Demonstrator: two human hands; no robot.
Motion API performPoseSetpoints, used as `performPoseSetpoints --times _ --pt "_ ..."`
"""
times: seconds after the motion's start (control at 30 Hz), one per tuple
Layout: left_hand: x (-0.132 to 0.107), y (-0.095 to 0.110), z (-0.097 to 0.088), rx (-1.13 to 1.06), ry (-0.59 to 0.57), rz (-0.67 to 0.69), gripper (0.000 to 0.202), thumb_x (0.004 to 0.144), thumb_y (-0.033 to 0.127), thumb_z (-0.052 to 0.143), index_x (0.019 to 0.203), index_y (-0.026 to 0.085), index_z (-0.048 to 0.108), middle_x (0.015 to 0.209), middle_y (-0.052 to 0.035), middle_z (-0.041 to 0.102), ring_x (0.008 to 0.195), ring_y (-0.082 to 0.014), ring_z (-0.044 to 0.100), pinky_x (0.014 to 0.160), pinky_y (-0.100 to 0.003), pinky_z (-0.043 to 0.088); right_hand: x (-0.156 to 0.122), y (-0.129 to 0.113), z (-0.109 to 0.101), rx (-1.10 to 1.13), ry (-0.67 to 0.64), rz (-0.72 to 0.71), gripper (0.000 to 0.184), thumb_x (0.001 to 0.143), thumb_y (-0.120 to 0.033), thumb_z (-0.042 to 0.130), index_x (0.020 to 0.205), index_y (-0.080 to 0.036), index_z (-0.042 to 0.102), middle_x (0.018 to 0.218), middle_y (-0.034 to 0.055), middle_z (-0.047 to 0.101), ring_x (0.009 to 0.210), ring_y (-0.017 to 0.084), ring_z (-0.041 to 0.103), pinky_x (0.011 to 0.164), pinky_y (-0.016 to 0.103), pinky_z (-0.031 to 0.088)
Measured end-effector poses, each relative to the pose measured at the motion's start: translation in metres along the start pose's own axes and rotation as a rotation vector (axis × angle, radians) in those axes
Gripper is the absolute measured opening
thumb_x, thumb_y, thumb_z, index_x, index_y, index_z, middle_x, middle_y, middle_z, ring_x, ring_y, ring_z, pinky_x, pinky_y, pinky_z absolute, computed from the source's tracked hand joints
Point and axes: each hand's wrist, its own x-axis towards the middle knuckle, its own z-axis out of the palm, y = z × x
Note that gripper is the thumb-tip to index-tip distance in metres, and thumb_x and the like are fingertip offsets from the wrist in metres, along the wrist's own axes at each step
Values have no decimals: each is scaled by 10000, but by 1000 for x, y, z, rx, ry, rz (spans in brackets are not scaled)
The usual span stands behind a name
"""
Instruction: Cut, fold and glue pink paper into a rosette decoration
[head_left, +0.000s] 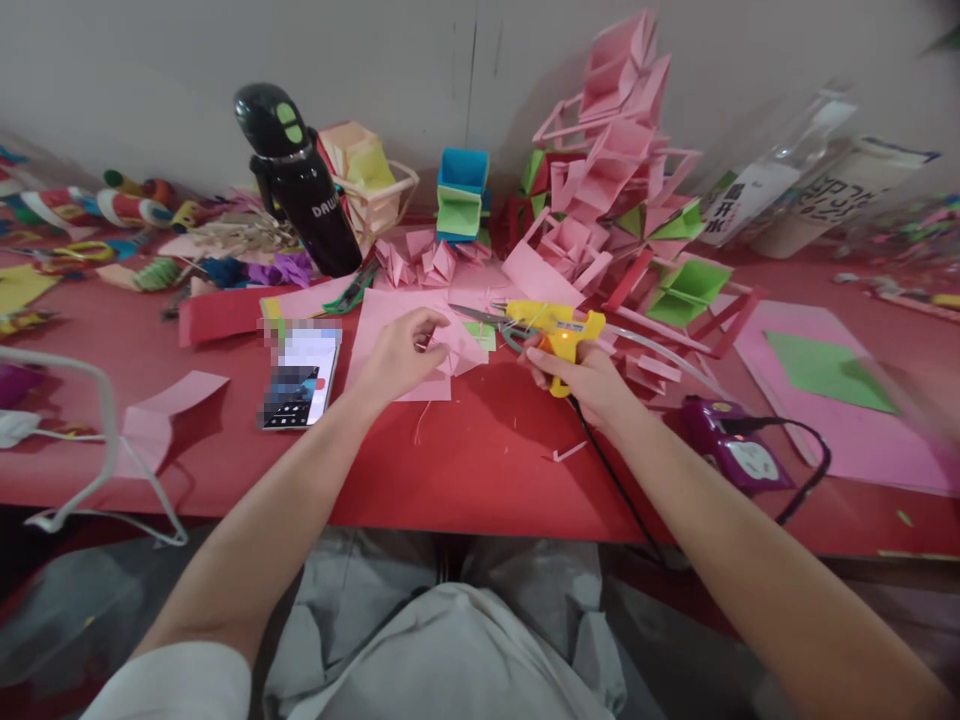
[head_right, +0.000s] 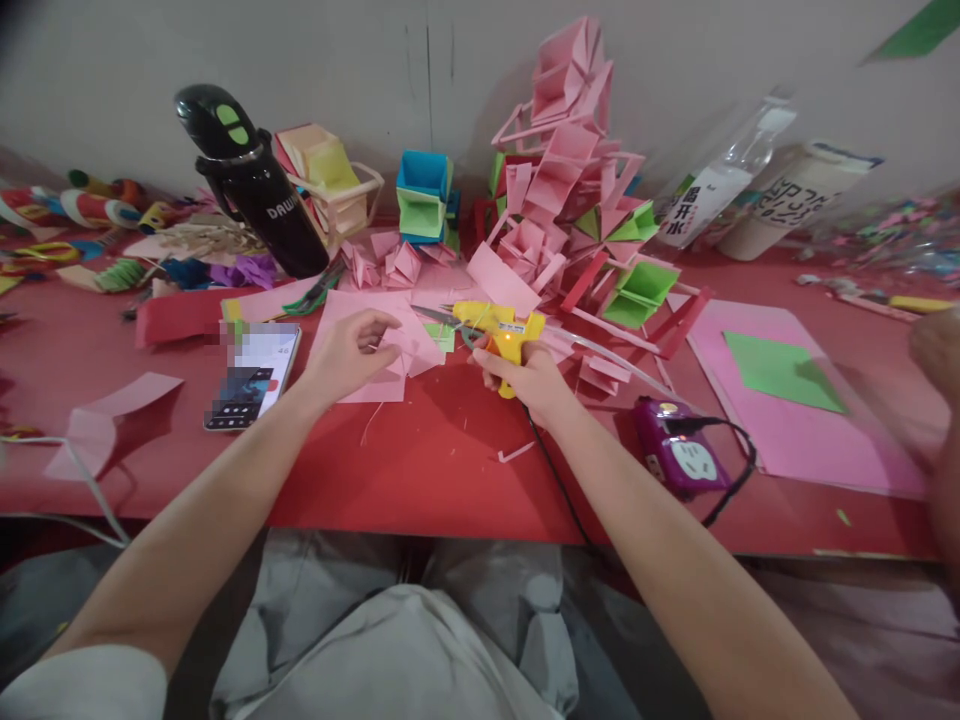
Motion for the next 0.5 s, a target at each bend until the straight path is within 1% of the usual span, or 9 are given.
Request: performPoseSetpoints --times 0.07,0.13,0.23,0.33,0.4,0.5 --pt "-1 2 2 -9 -5 10 287 728 144 659 1012 184 662 976 -50 716 868 -170 666 822 -327 536 -4 -1 -5 -30 -28 25 364 708 -500 808 797 -174 674 769 28 700 516 82 514 475 234 415" --pt "-1 3 3 -15 -6 22 292 726 139 655 1015 186 662 993 -52 716 893 -171 666 818 -316 535 -7 -1 -7 -56 -31 27 376 729 -532 779 737 -170 679 736 34 689 536 92 528 489 237 422" --pt "-1 3 5 -11 -10 31 303 721 134 645 1019 186 668 987 -45 717 865 -156 658 785 -296 536 -10 2 -6 -103 -53 -4 371 736 -535 768 769 -172 699 757 44 700 584 110 560 523 242 450" --pt "-2 1 8 -21 -23 31 335 712 126 640 1041 183 669 965 -37 722 837 -145 657 774 -288 535 -12 4 -3 -183 -84 -9 370 755 -540 747 784 -175 694 773 49 703 594 118 567 518 245 454" --pt "-2 1 10 -45 -30 32 350 716 123 640 1060 183 665 986 -41 726 851 -145 667 786 -288 536 -13 5 -1 -248 -90 -14 371 773 -543 726 744 -177 676 726 38 681 589 120 568 520 246 457" --pt "-2 3 14 -83 -42 30 315 719 123 662 1029 180 662 983 -46 728 852 -148 681 770 -280 535 -14 5 2 -311 -89 -35 366 794 -538 697 709 -184 651 641 15 632 559 120 554 518 253 454"
